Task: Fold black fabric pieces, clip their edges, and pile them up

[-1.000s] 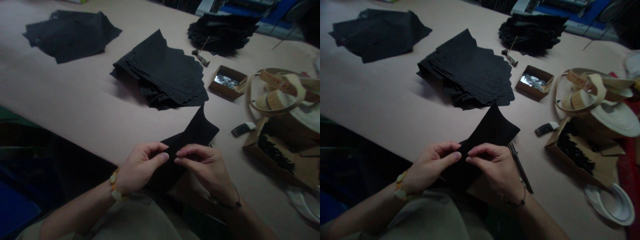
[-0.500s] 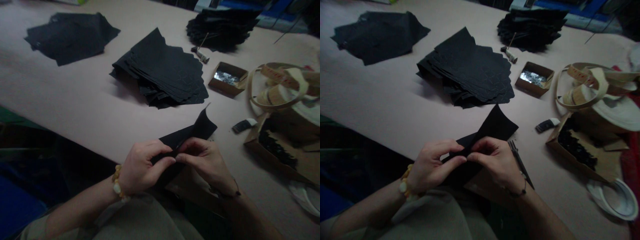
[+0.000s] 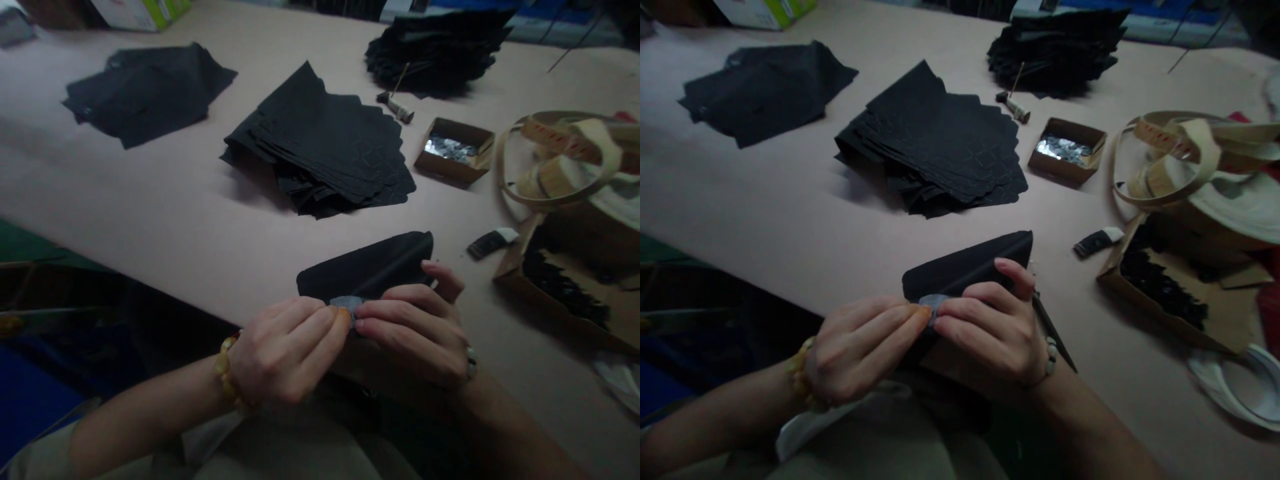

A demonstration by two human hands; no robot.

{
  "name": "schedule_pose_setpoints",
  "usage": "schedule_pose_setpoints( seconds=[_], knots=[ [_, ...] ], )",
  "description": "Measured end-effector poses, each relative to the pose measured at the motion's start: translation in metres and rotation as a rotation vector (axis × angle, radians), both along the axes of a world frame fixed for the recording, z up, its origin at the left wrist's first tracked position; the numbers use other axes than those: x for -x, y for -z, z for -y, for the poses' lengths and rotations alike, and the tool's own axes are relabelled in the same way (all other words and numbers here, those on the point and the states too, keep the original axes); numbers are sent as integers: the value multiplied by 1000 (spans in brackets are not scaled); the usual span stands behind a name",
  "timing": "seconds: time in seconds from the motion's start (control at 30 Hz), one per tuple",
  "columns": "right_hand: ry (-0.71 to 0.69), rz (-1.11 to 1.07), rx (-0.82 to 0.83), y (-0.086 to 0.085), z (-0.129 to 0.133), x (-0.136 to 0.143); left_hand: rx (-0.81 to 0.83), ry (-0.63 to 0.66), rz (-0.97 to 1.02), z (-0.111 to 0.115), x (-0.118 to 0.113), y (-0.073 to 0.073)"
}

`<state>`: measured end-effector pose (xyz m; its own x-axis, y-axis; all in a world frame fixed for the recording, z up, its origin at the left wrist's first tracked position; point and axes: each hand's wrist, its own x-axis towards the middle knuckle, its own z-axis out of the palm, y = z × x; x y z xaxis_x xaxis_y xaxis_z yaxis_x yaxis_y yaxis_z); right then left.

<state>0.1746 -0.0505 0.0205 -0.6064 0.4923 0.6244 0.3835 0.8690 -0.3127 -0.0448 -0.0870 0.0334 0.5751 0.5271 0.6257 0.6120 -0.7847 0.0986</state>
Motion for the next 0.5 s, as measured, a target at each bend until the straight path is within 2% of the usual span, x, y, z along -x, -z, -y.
schedule_pose_setpoints(
  seconds=[0.07, 0.23, 0.4, 0.5],
  knots=[
    [-51, 6, -32, -5, -5, 3, 20, 23, 2, 0, 3, 2],
    [-57, 11, 19, -10, -7, 6, 38, 9, -73, -2, 15, 6],
    [-96, -5, 73, 2, -8, 3, 34, 89, -102, -6, 13, 6],
    [-120, -7, 111, 7, -5, 8, 124, 164, -64, -10, 7, 4]
  ],
)
